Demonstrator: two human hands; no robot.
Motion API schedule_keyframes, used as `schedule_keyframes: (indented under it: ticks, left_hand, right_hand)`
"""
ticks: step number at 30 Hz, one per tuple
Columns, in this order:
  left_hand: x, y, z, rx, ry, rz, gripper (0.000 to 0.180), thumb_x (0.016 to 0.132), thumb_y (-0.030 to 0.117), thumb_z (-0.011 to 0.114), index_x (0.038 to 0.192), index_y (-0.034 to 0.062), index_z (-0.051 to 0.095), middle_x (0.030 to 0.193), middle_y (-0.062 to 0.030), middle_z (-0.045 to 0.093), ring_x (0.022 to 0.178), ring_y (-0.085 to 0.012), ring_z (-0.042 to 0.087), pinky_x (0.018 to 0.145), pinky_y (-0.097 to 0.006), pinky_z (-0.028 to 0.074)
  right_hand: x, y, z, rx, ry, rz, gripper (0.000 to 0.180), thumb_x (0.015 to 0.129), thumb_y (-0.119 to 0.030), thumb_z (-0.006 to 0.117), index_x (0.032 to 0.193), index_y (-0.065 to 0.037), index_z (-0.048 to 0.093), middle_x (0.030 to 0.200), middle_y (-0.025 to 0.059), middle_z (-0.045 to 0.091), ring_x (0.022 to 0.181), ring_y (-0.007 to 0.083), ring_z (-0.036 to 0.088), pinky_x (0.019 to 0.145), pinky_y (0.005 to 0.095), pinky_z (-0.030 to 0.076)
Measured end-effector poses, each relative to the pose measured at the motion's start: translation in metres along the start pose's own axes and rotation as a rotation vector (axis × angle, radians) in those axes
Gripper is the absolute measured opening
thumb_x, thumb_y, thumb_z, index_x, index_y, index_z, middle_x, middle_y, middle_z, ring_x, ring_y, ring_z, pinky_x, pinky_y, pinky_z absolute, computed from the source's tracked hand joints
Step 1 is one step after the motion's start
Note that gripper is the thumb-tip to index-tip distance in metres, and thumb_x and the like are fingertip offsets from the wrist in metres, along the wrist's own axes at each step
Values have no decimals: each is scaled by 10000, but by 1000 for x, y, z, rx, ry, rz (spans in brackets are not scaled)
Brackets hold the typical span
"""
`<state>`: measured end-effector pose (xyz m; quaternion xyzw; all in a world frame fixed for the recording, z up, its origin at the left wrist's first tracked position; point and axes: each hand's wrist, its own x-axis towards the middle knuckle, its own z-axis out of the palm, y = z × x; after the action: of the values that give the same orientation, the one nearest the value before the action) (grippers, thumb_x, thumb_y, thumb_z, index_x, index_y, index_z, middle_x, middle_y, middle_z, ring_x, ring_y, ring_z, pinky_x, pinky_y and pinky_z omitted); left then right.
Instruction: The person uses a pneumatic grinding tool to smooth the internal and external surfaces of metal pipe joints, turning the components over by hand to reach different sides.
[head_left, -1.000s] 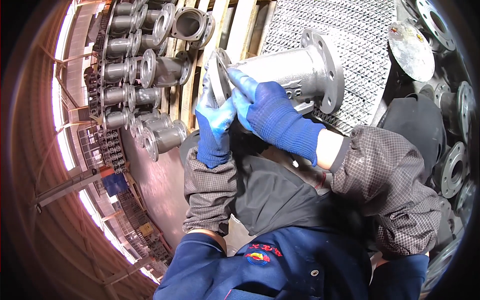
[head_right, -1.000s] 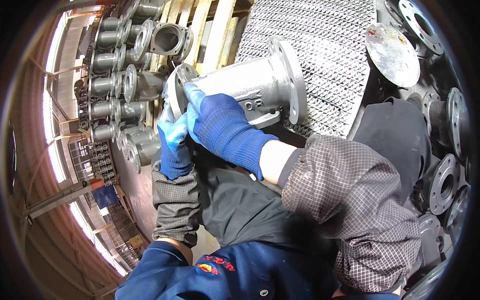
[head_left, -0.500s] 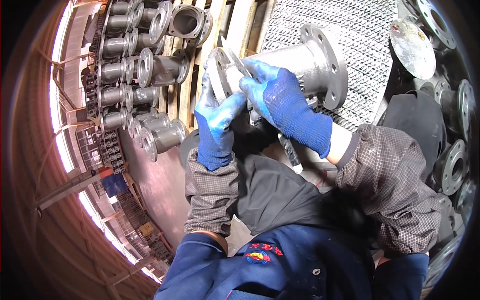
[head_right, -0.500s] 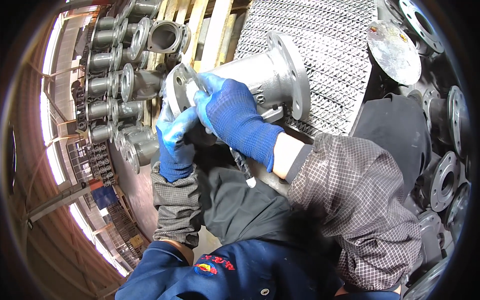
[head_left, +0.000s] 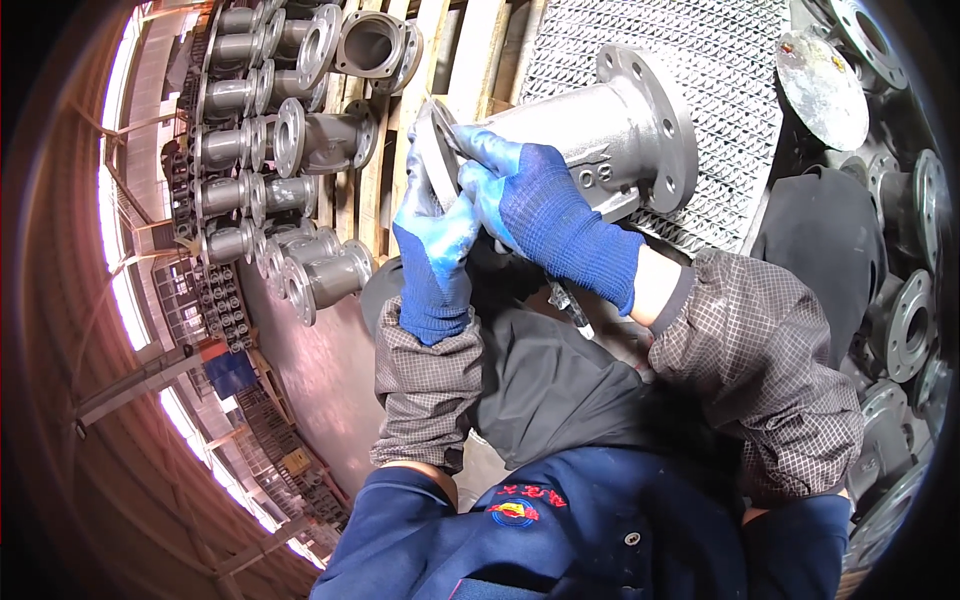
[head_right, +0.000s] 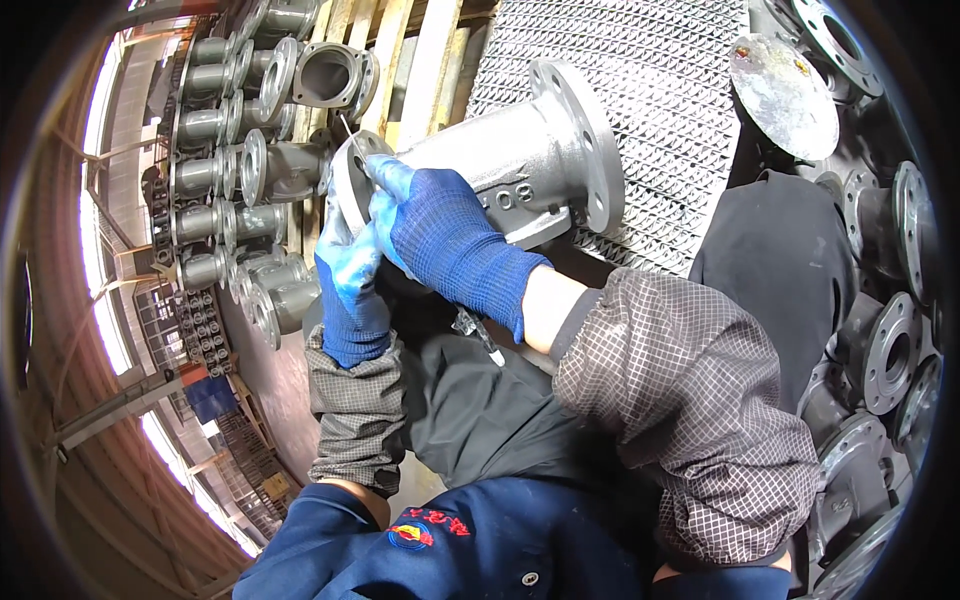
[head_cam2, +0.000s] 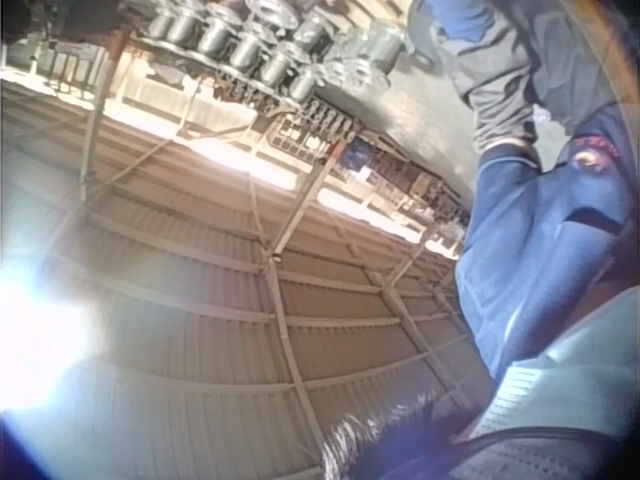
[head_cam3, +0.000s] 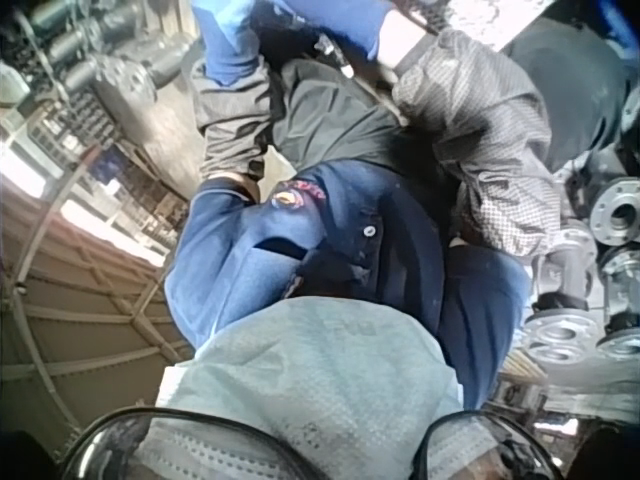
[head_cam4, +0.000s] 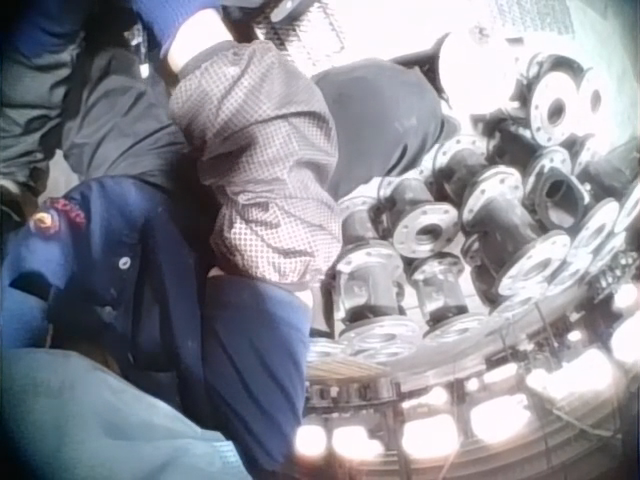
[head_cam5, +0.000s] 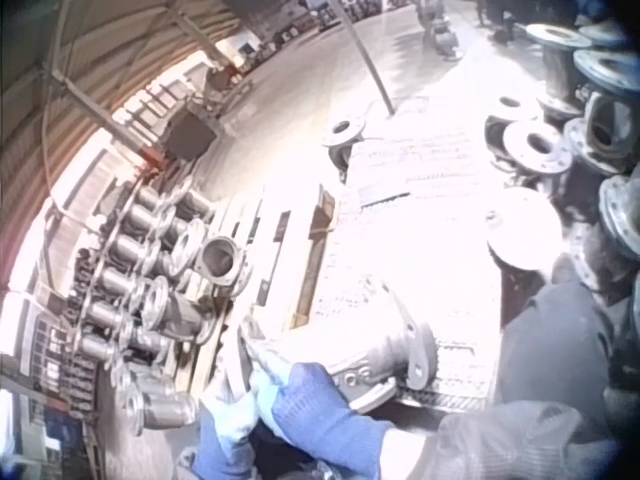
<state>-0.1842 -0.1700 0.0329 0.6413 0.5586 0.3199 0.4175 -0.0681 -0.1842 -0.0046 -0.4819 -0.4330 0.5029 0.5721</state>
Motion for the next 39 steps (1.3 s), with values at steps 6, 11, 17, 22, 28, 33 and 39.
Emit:
schedule_keyframes:
  ticks: [6,11,17,22,28,33,39]
  left_hand:
    - [-8,14,-2,-227,-82,-24,497,847,60,524,1314,-41,390,1119,-101,551,974,-144,561,834,-246,465]
    - [-6,2,-7,-232,-118,36,520,809,70,511,1302,-46,391,1100,-88,561,953,-136,561,802,-245,471]
    - [-4,0,-6,-286,-116,22,555,791,78,542,1307,-51,385,1125,-85,552,965,-140,544,831,-251,451]
    - [-3,-2,-10,-235,-140,9,631,787,103,593,1343,-54,341,1157,-104,543,986,-148,540,859,-264,447]
    - [-8,12,1,-271,-105,-88,601,798,-16,594,1347,-38,350,1160,-90,537,1007,-139,540,866,-251,447]
    - [-8,14,1,-222,-105,-107,557,821,-40,563,1341,-32,363,1159,-81,536,1006,-132,537,867,-252,446]
    - [-6,13,3,-182,-73,-101,519,832,-51,538,1328,-21,387,1170,-77,532,1015,-126,529,874,-255,440]
  right_hand:
    - [11,3,2,-77,-73,-21,333,847,-117,536,1158,-6,582,818,172,659,728,239,645,685,328,509]
    - [17,-10,1,-315,-98,25,285,824,-166,531,1035,4,621,841,266,608,783,378,623,715,413,506]
    - [-7,-7,4,-146,19,21,368,857,-96,539,1203,32,536,866,201,649,775,212,640,712,310,494]
    - [-18,-14,-1,-21,-34,110,361,862,-30,521,1217,38,524,952,215,648,865,182,633,758,286,491]
    - [-28,-7,-6,-64,49,-94,344,859,-66,517,1187,36,535,929,220,639,874,254,627,764,323,497]
    - [-22,-8,-9,-108,37,-82,323,842,-109,505,1129,27,561,780,234,626,713,332,628,665,393,514]
    - [-19,-14,-11,-70,-49,56,366,860,-39,530,1216,48,522,890,195,662,763,154,636,689,274,509]
